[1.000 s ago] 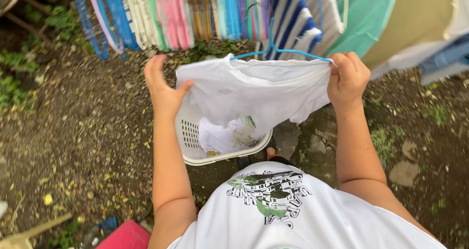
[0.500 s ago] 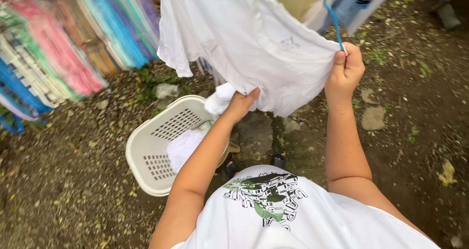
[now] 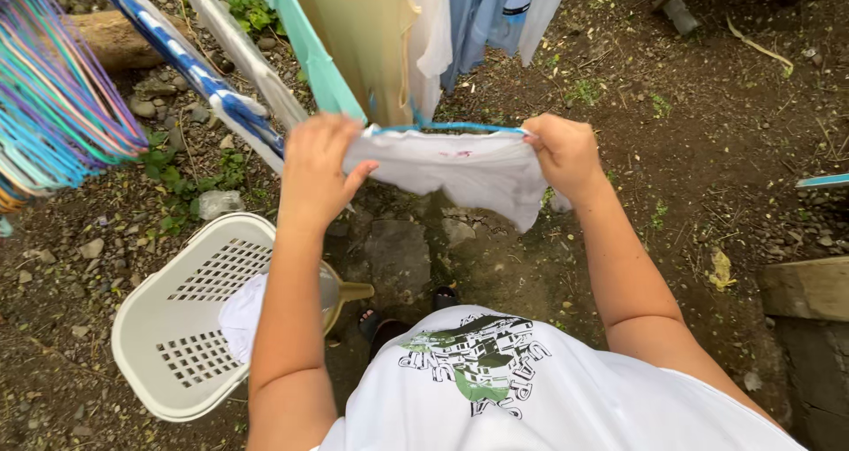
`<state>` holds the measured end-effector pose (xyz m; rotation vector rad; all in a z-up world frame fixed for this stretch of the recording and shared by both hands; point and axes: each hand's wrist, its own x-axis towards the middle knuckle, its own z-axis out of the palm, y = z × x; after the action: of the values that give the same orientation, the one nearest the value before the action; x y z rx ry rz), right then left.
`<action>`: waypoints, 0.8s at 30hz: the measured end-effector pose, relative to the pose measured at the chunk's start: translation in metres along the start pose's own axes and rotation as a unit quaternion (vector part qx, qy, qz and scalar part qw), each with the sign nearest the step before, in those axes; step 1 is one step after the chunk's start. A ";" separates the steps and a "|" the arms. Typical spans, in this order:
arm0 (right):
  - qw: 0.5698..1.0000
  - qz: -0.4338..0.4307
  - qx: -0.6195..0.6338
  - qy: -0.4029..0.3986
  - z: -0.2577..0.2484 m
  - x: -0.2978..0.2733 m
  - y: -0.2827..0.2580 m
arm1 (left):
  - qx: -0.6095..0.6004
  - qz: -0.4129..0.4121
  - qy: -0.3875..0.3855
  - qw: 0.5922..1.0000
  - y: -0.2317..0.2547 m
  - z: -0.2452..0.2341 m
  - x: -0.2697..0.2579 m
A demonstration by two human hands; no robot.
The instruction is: The person hangs a shirt and other items on a clothesline using hangers, then removes small items from a laundry basket and secures them to a circular drying rack.
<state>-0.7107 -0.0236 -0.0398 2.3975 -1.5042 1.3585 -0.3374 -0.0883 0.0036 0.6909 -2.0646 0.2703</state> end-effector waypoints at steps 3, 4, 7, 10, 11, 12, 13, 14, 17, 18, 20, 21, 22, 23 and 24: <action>1.000 -0.023 0.008 -0.011 -0.009 -0.001 0.010 | -0.078 -0.168 -0.232 0.955 -0.009 0.044 -0.026; 1.000 -0.027 0.007 -0.009 -0.009 0.001 0.014 | -0.077 -0.167 -0.229 0.956 -0.011 0.055 -0.036; 0.997 0.069 -0.023 -0.026 -0.006 -0.008 0.018 | -0.059 -0.195 -0.136 0.969 -0.001 0.073 -0.058; 0.997 -0.003 -0.027 0.076 0.006 -0.027 0.037 | -0.043 -0.213 -0.093 0.972 -0.001 0.073 -0.058; 0.987 0.120 0.085 0.061 0.016 -0.036 0.045 | -0.034 -0.222 -0.085 0.971 -0.003 0.069 -0.055; 0.951 0.238 0.195 0.043 0.023 -0.043 0.057 | -0.024 -0.231 -0.074 0.970 -0.005 0.065 -0.050; 0.952 0.233 0.194 0.044 0.028 -0.051 0.067 | -0.022 -0.229 -0.070 0.971 -0.007 0.061 -0.046; 0.945 0.262 0.186 0.064 0.032 -0.060 0.073 | -0.010 -0.193 -0.044 0.980 -0.008 0.054 -0.044; 0.959 0.228 0.139 0.090 0.032 -0.065 0.081 | 0.015 -0.154 -0.043 0.987 -0.015 0.030 -0.041; 0.977 0.159 0.098 0.098 0.026 -0.061 0.081 | 0.027 -0.148 -0.063 0.987 -0.019 0.023 -0.039; 0.973 0.151 0.122 0.128 0.018 -0.050 0.076 | 0.023 -0.128 -0.079 0.988 -0.026 0.010 -0.038; 0.967 0.139 0.145 0.157 0.018 -0.045 0.071 | 0.020 -0.108 -0.091 0.990 -0.028 0.005 -0.038; 0.966 0.140 0.147 0.158 0.016 -0.039 0.067 | 0.021 -0.106 -0.093 0.990 -0.030 0.003 -0.037; 0.965 0.141 0.175 0.139 0.013 -0.035 0.062 | -0.004 -0.107 -0.074 0.991 -0.032 0.001 -0.036; 0.962 0.142 0.202 0.118 0.011 -0.031 0.056 | -0.029 -0.109 -0.055 0.992 -0.034 -0.001 -0.037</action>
<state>-0.7498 -0.0359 -0.0906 2.1561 -1.6883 2.1150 -0.3019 -0.1022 -0.0288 0.9043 -2.0713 0.0480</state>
